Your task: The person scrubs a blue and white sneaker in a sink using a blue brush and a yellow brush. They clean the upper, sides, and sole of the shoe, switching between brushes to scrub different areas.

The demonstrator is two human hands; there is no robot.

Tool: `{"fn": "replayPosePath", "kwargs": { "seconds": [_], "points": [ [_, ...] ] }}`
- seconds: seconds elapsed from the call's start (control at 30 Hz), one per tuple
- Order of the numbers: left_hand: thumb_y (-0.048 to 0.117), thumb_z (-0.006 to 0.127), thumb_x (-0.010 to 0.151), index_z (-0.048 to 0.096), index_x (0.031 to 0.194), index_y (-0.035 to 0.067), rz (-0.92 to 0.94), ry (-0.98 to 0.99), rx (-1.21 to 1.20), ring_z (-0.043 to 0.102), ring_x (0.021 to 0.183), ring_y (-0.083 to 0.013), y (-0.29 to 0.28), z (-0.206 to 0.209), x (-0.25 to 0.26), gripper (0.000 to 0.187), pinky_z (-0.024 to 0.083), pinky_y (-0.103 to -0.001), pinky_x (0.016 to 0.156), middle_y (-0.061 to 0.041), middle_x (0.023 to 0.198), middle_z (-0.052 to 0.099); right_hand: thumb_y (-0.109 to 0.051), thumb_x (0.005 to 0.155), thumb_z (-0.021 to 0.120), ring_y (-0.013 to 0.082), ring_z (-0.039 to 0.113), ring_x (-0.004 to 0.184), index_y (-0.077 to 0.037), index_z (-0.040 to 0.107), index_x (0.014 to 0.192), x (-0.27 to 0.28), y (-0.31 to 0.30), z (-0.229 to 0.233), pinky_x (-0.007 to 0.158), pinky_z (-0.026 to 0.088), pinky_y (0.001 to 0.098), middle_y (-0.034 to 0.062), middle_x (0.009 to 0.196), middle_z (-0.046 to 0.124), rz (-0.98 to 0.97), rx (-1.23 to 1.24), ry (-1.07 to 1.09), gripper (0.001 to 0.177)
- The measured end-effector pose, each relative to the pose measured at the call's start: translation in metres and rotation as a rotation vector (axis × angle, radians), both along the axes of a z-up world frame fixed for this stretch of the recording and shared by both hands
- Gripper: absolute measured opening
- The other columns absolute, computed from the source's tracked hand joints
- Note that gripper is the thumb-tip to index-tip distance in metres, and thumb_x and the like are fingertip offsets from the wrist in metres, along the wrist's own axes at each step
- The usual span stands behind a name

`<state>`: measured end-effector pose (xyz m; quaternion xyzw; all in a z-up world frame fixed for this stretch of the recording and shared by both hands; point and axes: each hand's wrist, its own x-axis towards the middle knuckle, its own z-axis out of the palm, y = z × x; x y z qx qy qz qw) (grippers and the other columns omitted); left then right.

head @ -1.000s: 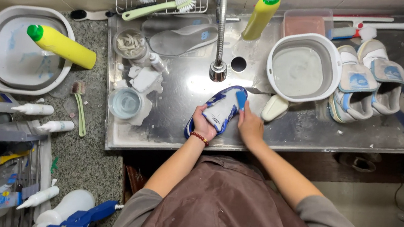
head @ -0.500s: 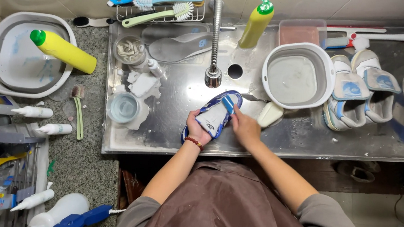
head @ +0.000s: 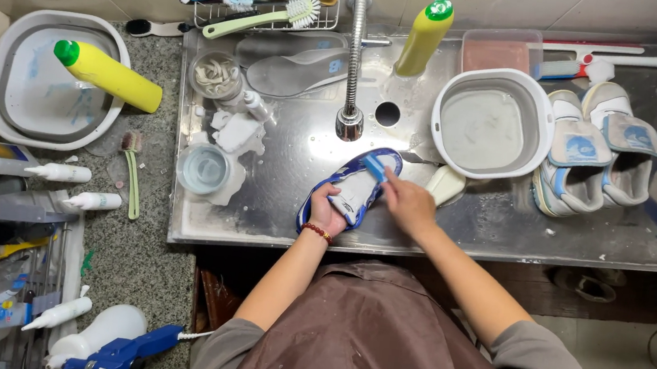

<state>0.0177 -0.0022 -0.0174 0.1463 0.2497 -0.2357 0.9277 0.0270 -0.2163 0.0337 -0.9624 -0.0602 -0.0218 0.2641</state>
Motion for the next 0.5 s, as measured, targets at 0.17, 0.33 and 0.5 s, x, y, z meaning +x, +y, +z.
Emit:
{"fn": "replayPosePath", "kwargs": {
  "seconds": [0.17,0.33,0.5],
  "points": [
    [0.018,0.052,0.080,0.047,0.140,-0.010,0.026,0.068,0.037,0.054,0.132,-0.0402,0.000,-0.004,0.002,0.067,0.041,-0.049,0.116,-0.025,0.143,0.055,-0.032,0.099,0.064,0.0316,0.067,0.064,-0.017,0.070,0.133,-0.005,0.006,-0.003,0.057,0.052,0.0451,0.0098,0.075,0.069,0.025,-0.048,-0.063,0.038],
    [0.020,0.051,0.079,0.047,0.141,-0.013,0.064,0.058,-0.008,0.054,0.133,-0.0420,0.006,0.002,-0.002,0.070,0.040,-0.050,0.117,-0.028,0.145,0.055,-0.034,0.097,0.066,0.0316,0.066,0.061,-0.022,0.073,0.130,0.004,0.002,0.014,0.055,0.051,0.0447,0.0085,0.071,0.068,0.023,-0.068,-0.053,0.036],
    [0.026,0.050,0.079,0.046,0.141,-0.013,0.059,0.085,-0.025,0.053,0.132,-0.0438,0.008,0.014,-0.003,0.074,0.039,-0.052,0.115,-0.029,0.144,0.053,-0.031,0.094,0.068,0.0261,0.066,0.058,-0.022,0.074,0.127,-0.002,0.004,0.004,0.052,0.051,0.0396,0.0057,0.070,0.068,0.087,-0.050,-0.103,0.035]
  ]
}}
